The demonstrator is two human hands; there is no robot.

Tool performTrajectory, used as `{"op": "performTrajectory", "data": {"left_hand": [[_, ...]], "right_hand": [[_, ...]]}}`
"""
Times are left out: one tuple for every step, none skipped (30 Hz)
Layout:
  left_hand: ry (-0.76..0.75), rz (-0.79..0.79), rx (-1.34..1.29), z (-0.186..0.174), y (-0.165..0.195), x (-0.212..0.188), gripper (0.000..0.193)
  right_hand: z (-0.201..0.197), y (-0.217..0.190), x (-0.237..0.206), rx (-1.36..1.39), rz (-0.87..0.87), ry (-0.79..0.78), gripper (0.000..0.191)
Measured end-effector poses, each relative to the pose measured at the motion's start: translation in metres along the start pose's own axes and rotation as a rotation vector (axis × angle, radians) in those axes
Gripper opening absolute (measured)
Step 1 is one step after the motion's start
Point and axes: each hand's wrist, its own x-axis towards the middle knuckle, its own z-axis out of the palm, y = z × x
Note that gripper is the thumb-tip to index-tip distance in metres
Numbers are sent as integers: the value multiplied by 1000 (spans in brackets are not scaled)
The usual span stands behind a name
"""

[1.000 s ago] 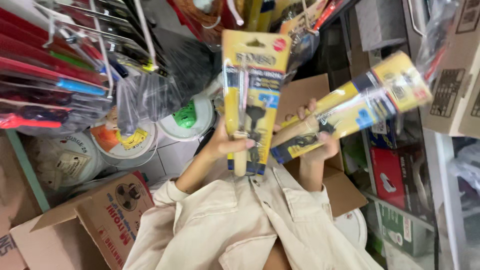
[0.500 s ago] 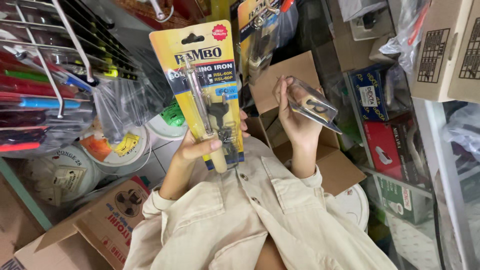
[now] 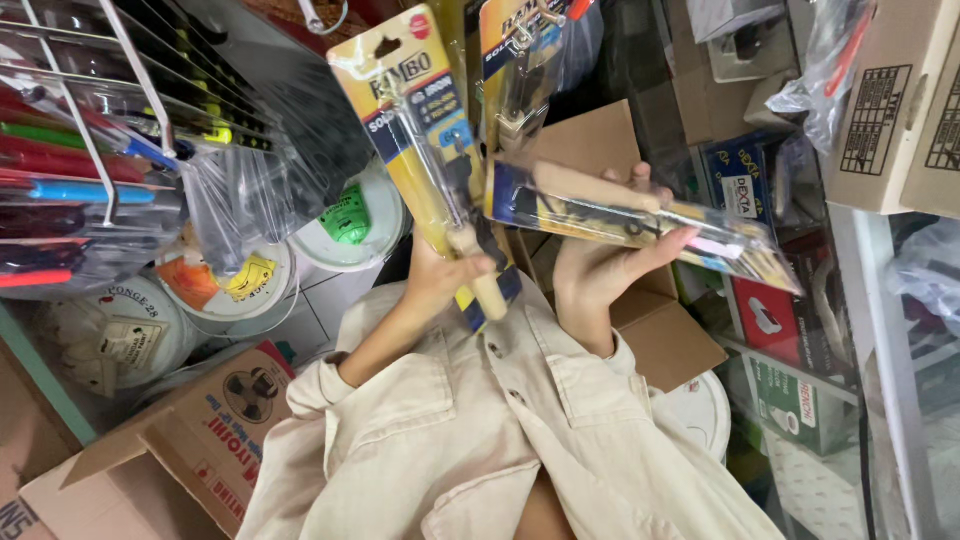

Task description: The person picks up packaged soldering irons and a small plastic toy, inspects the packaging, and places some items into a cardboard box while hanging others on a metal wire rack.

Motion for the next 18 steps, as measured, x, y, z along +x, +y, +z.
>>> {"op": "performTrajectory", "data": {"left_hand": [[0, 37, -58, 5, 4, 2, 87], [0, 73, -116, 9, 9, 6, 83], [23, 31, -194, 13, 15, 10, 82], [45, -12, -272, 16, 20, 13, 80], [67, -57, -351, 19, 26, 15, 79], [74, -71, -365, 21, 30, 16, 78], [79, -82, -380, 22, 34, 17, 77], [85, -93, -394, 23, 35, 18, 76], [92, -102, -409, 23, 35, 18, 77], [98, -110, -424, 23, 34, 17, 78], [105, -116, -440, 23, 32, 17, 78], [106, -115, -439, 21, 29, 16, 78], [107, -115, -438, 20, 26, 15, 77], [109, -116, -438, 19, 23, 14, 77], [133, -129, -436, 18, 20, 13, 76], [157, -143, -435, 16, 17, 13, 76], [181, -156, -433, 15, 14, 12, 75], [173, -158, -445, 14, 12, 11, 74]], "right_hand": [[2, 0, -3, -15, -36, -39, 52], [4, 0, -7, -31, -71, -77, 48], [6, 0, -12, -47, -108, -114, 45], [8, 0, -16, -58, -132, -127, 46], [10, 0, -19, -71, -156, -138, 47], [12, 0, -22, -84, -180, -148, 49], [13, 0, -24, -88, -182, -158, 48], [14, 0, -26, -91, -184, -169, 46], [15, 0, -26, -94, -185, -182, 45], [16, -1, -27, -86, -183, -182, 45], [17, -2, -26, -77, -181, -184, 45], [18, -2, -26, -67, -179, -186, 45], [19, -3, -26, -65, -163, -176, 46], [20, -4, -26, -63, -147, -164, 47], [22, -5, -25, -58, -137, -166, 49], [24, -6, -24, -53, -128, -169, 52], [26, -5, -23, -43, -125, -185, 55], [28, -6, -20, -54, -125, -198, 60]]}}
